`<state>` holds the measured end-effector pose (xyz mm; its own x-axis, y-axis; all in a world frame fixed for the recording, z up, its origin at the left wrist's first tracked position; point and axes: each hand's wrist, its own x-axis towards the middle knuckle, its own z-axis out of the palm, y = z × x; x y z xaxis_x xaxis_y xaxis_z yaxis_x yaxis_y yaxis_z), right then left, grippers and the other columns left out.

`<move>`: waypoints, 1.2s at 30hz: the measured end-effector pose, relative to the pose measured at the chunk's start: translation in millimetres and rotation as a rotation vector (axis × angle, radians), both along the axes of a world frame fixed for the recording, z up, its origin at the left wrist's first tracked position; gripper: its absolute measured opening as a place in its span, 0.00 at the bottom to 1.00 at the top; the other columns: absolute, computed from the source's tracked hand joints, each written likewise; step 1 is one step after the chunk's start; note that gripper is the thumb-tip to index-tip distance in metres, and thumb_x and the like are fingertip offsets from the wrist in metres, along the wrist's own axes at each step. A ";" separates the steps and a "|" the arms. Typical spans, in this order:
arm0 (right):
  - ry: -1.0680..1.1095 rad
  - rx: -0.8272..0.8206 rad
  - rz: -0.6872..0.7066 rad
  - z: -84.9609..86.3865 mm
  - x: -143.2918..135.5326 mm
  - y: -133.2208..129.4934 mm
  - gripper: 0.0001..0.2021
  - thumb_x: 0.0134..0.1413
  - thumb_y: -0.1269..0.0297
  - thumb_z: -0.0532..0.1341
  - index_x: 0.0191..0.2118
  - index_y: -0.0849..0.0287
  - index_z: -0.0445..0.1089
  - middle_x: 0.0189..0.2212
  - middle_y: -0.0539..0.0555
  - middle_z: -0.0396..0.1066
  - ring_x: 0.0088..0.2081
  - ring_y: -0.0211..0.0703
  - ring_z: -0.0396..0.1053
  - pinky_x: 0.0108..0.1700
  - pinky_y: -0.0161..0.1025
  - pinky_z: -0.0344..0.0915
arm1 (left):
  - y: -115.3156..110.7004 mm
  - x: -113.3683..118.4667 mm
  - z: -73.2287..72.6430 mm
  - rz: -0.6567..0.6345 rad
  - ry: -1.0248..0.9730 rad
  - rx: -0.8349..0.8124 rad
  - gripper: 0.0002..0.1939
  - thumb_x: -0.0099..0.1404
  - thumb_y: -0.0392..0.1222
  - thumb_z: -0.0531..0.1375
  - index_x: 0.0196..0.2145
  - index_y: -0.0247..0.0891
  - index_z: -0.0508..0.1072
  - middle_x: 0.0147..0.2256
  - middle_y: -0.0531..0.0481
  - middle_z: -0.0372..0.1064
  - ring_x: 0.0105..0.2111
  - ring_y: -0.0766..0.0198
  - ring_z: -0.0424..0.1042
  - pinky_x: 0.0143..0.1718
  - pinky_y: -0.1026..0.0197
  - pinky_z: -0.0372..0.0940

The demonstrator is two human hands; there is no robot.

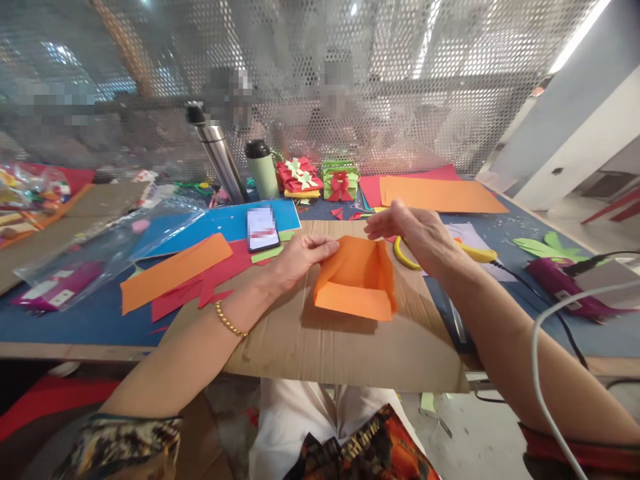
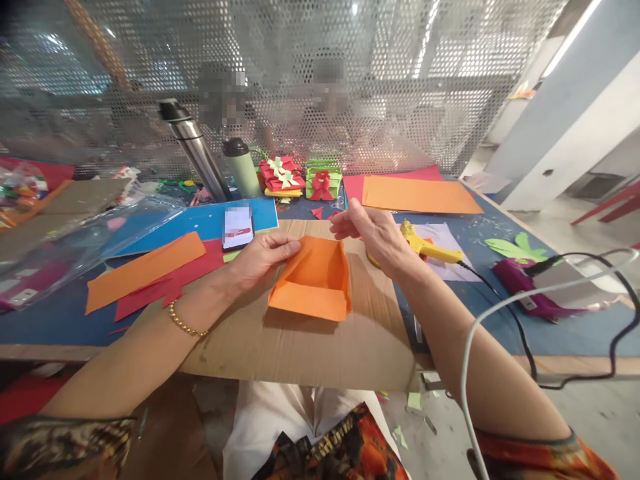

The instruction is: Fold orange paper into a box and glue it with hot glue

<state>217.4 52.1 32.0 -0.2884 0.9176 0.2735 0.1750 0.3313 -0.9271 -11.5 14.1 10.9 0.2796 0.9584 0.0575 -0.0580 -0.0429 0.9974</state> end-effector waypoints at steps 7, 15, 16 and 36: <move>-0.011 -0.176 0.327 -8.0 -2.0 3.0 0.25 0.54 0.35 0.64 0.36 0.55 0.80 0.37 0.56 0.80 0.42 0.47 0.76 0.46 0.44 0.70 | 9.0 -5.3 -1.1 0.113 -0.171 -0.016 0.18 0.49 0.51 0.76 0.30 0.37 0.79 0.30 0.50 0.77 0.32 0.65 0.74 0.39 0.61 0.67; 0.063 -0.225 0.259 -15.6 -10.6 3.9 0.22 0.38 0.46 0.75 0.33 0.60 0.79 0.31 0.54 0.78 0.33 0.40 0.71 0.40 0.41 0.67 | 6.2 -4.6 -0.3 0.183 -0.108 -0.056 0.09 0.56 0.37 0.69 0.36 0.35 0.77 0.34 0.51 0.77 0.33 0.68 0.74 0.39 0.63 0.67; 0.073 -0.234 0.251 -16.0 -11.3 4.0 0.22 0.37 0.47 0.76 0.32 0.60 0.79 0.30 0.53 0.77 0.33 0.40 0.71 0.39 0.40 0.68 | 4.7 -4.1 1.4 0.185 -0.090 -0.039 0.09 0.56 0.35 0.68 0.37 0.35 0.77 0.34 0.51 0.77 0.33 0.68 0.74 0.40 0.63 0.67; -0.137 0.071 0.286 -14.2 -18.1 -20.5 0.20 0.53 0.55 0.68 0.49 0.58 0.72 0.28 0.48 0.68 0.31 0.38 0.67 0.33 0.38 0.65 | -20.1 6.9 16.2 0.049 0.263 0.145 0.12 0.61 0.49 0.62 0.32 0.36 0.74 0.29 0.52 0.68 0.29 0.66 0.66 0.29 0.63 0.59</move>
<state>199.4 31.6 17.8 -0.5703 0.7743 0.2742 0.1875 0.4477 -0.8743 -4.5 -6.1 27.1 0.2565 0.9582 0.1265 0.2072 -0.1824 0.9611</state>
